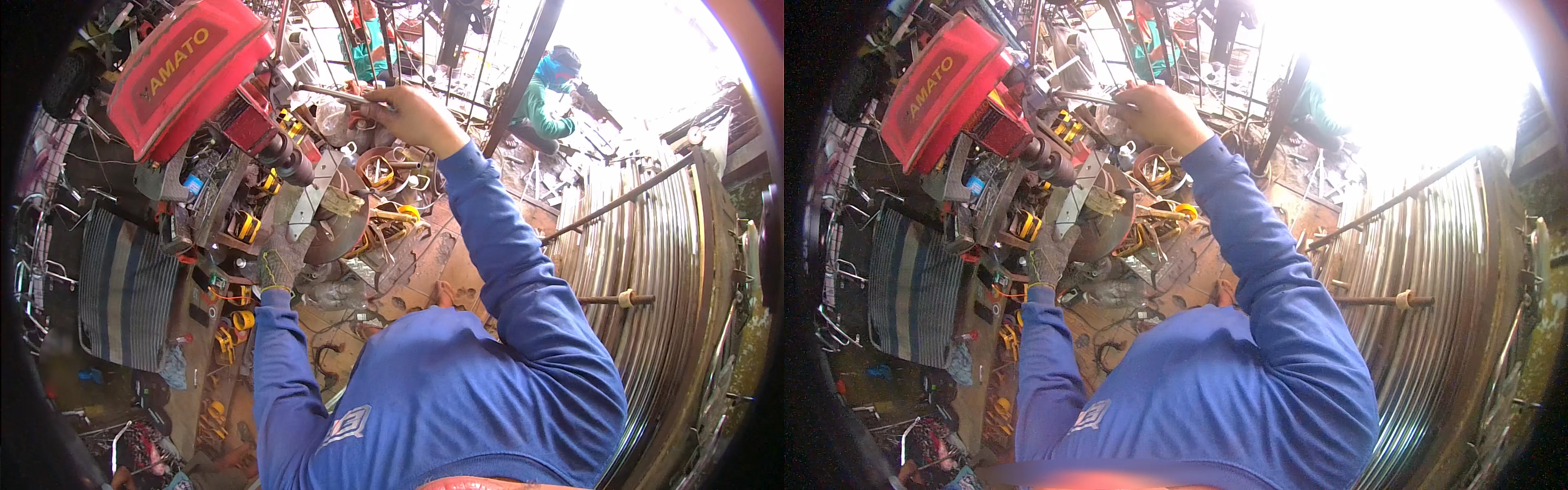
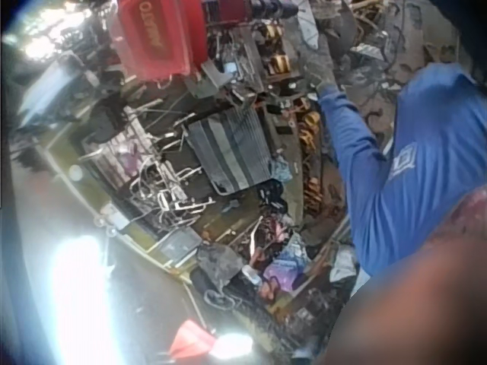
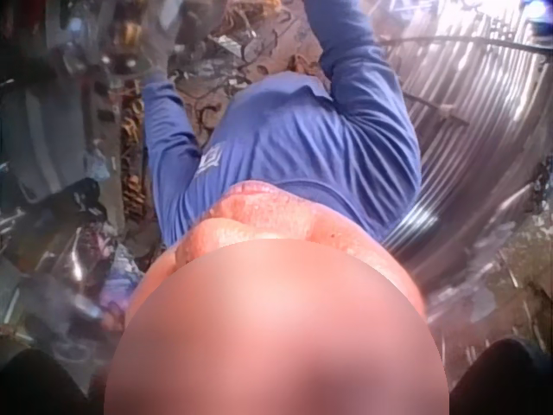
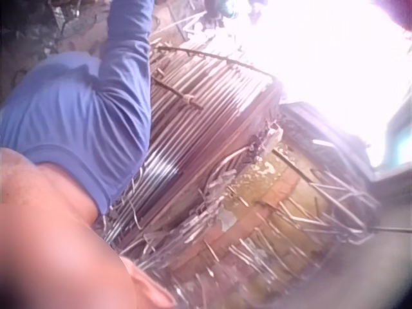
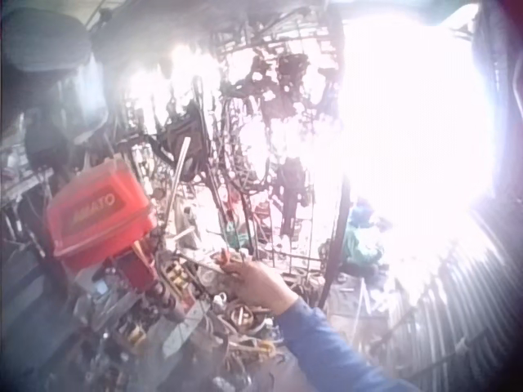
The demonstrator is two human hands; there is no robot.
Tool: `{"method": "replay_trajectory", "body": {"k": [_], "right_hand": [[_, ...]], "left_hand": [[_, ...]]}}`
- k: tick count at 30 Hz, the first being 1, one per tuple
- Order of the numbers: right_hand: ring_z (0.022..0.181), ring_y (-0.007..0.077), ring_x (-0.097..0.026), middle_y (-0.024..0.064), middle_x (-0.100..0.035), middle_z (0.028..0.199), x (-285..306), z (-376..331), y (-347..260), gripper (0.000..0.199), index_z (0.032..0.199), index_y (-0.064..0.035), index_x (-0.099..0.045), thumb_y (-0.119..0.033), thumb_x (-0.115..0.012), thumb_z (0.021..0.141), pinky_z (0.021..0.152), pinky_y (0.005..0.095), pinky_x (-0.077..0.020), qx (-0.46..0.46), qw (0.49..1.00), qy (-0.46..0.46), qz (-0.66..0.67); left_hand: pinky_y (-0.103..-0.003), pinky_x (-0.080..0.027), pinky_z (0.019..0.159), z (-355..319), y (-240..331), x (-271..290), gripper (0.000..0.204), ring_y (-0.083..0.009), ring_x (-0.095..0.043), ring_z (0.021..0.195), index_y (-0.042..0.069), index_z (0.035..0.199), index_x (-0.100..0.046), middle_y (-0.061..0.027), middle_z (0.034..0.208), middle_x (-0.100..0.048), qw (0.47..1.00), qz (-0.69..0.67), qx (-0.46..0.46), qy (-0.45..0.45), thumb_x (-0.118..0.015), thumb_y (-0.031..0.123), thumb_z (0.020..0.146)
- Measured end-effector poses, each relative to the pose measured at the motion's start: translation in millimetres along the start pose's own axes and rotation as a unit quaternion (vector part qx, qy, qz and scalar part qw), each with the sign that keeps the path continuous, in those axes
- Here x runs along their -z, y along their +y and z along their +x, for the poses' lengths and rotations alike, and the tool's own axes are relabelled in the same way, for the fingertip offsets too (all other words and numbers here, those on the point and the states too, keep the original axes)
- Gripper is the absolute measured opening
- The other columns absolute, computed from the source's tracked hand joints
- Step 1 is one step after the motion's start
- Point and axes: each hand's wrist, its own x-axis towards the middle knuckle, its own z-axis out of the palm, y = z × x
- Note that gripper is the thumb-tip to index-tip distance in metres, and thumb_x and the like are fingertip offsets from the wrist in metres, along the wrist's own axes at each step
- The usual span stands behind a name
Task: The person operates a red Amato drill press to drill holes in a metal plate. They position the plate under the drill, engage the machine, and repeatedly drill holes while adjusting the workpiece between passes.
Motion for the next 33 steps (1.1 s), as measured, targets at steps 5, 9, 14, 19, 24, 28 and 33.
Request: {"method": "replay_trajectory", "body": {"k": [5,9,14,19,24,28,33], "right_hand": [[0.083,0.0341,-0.074,0.0191,-0.074,0.087,58.1,29.2,-47.5,0.039,0.112,-0.0098,-0.079,-0.042,-0.073,0.091,0.076,0.0448,-0.0575,0.098,0.974,0.073,-0.190],[0.087,0.0397,-0.071,0.0216,-0.072,0.087,76.6,38.9,-70.0,0.035,0.096,-0.0051,-0.078,-0.039,-0.071,0.089,0.080,0.0490,-0.0569,0.166,0.963,0.099,-0.189],[0.085,0.0393,-0.071,0.0217,-0.072,0.086,71.3,31.6,-65.3,0.032,0.097,-0.0043,-0.078,-0.034,-0.076,0.087,0.079,0.0477,-0.0569,0.142,0.967,0.105,-0.182],[0.083,0.0388,-0.071,0.0215,-0.072,0.085,70.1,33.3,-62.0,0.032,0.092,-0.0025,-0.078,-0.033,-0.079,0.085,0.079,0.0480,-0.0564,0.175,0.964,0.132,-0.152],[0.081,0.0369,-0.071,0.0193,-0.073,0.084,77.6,32.1,-66.2,0.032,0.089,-0.0038,-0.077,-0.036,-0.080,0.086,0.077,0.0463,-0.0564,0.146,0.970,0.097,-0.171],[0.079,0.0364,-0.072,0.0183,-0.073,0.082,85.8,41.8,-76.1,0.033,0.089,-0.0061,-0.078,-0.039,-0.078,0.087,0.075,0.0466,-0.0564,0.182,0.954,0.093,-0.218],[0.083,0.0380,-0.071,0.0177,-0.073,0.086,102.5,77.0,-98.5,0.031,0.086,-0.0083,-0.077,-0.038,-0.070,0.090,0.076,0.0481,-0.0570,0.195,0.917,0.149,-0.315]], "left_hand": [[-0.045,-0.054,0.085,9.7,-17.6,-10.1,0.066,-0.0338,-0.070,0.097,0.003,0.132,-0.063,-0.0184,0.110,-0.073,0.997,-0.072,-0.041,0.007,-0.079,0.047,0.086],[-0.050,-0.055,0.083,26.2,-47.6,-31.8,0.072,-0.0419,-0.071,0.098,0.002,0.121,-0.070,-0.0254,0.109,-0.073,0.988,-0.092,-0.103,0.064,-0.077,0.061,0.081],[-0.046,-0.054,0.087,36.1,-56.4,-29.5,0.068,-0.0365,-0.069,0.103,0.002,0.126,-0.067,-0.0225,0.115,-0.071,0.991,-0.120,-0.061,-0.001,-0.080,0.052,0.081],[-0.043,-0.053,0.089,31.6,-43.9,-16.6,0.064,-0.0321,-0.068,0.104,0.004,0.128,-0.066,-0.0175,0.118,-0.070,0.976,-0.203,-0.077,-0.006,-0.082,0.044,0.081],[-0.047,-0.057,0.081,30.5,-42.7,-17.5,0.068,-0.0365,-0.073,0.092,0.001,0.114,-0.074,-0.0207,0.102,-0.075,0.983,-0.134,-0.114,0.057,-0.082,0.058,0.079],[-0.047,-0.056,0.081,30.7,-42.8,-8.9,0.070,-0.0366,-0.072,0.093,0.001,0.113,-0.074,-0.0218,0.102,-0.075,0.987,-0.113,-0.107,0.039,-0.081,0.060,0.078],[-0.047,-0.056,0.079,33.7,-32.5,14.3,0.070,-0.0370,-0.073,0.090,0.001,0.112,-0.074,-0.0210,0.100,-0.075,0.994,-0.028,-0.098,0.026,-0.080,0.062,0.077]]}}
